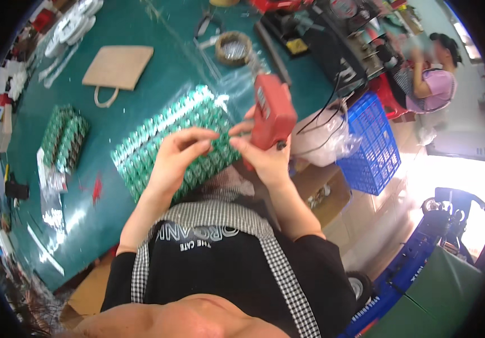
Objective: Using a glue gun to attach wires to rows of circuit boards on an assembly line.
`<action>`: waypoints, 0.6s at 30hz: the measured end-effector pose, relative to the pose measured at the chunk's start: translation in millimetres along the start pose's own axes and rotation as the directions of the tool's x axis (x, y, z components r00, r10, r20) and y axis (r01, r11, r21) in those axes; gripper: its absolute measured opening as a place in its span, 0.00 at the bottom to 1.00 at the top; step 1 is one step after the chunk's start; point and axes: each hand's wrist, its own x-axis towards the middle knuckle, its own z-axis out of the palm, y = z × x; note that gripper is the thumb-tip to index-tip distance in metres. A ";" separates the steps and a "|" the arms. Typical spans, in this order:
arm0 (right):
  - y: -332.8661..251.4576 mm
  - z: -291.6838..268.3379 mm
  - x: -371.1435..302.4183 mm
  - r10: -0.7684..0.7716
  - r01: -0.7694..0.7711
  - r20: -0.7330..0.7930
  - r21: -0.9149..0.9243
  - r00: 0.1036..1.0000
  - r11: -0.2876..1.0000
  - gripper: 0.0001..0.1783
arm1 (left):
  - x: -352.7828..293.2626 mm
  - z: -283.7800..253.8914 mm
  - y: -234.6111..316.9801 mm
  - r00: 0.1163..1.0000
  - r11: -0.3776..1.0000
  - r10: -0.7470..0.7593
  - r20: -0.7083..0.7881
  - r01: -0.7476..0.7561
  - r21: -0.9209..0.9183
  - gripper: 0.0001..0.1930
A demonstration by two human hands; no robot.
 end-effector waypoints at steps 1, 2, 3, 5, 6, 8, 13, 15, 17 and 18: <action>-8.3 1.6 5.6 -0.051 0.051 -0.001 -0.029 0.999 0.998 0.35 | 5.8 4.7 4.2 1.000 1.000 0.007 0.014 -0.007 0.003 0.09; -11.9 2.4 8.7 -0.102 0.101 -0.001 -0.058 0.995 0.993 0.35 | 8.6 7.4 5.7 1.000 1.000 0.012 0.027 -0.012 0.006 0.09; -12.0 1.8 10.9 -0.103 0.103 -0.001 -0.058 0.995 0.993 0.35 | 9.8 8.0 5.2 1.000 1.000 0.013 0.028 -0.014 0.006 0.09; -11.0 0.8 13.4 -0.090 0.090 0.001 -0.051 0.996 0.995 0.33 | 10.9 8.1 2.6 1.000 1.000 0.013 0.020 -0.013 -0.024 0.09; -9.7 1.1 14.0 -0.090 0.090 0.001 -0.052 0.996 0.995 0.33 | 10.8 7.8 2.7 1.000 1.000 0.014 0.021 -0.013 -0.023 0.09; -6.4 2.6 14.2 -0.092 0.091 -0.023 -0.040 0.996 0.995 0.33 | 9.7 6.6 2.5 1.000 1.000 0.008 0.017 -0.007 -0.026 0.09; -14.0 4.4 16.4 -0.090 0.085 -0.046 -0.093 0.995 0.992 0.32 | 9.7 7.9 3.0 0.999 0.999 0.038 0.025 -0.039 0.014 0.09; -14.7 3.5 14.4 -0.094 0.088 -0.052 -0.101 0.994 0.991 0.32 | 9.5 9.3 2.9 0.999 0.999 0.029 0.033 -0.030 0.025 0.09; -14.9 1.5 7.7 -0.104 0.090 -0.095 -0.144 0.990 0.985 0.32 | 9.9 12.1 0.5 0.998 0.998 0.027 0.061 -0.030 0.048 0.09; -16.5 0.9 3.7 -0.103 0.089 -0.093 -0.144 0.990 0.986 0.32 | 11.5 11.3 -5.0 0.986 0.964 0.139 0.092 -0.156 0.216 0.09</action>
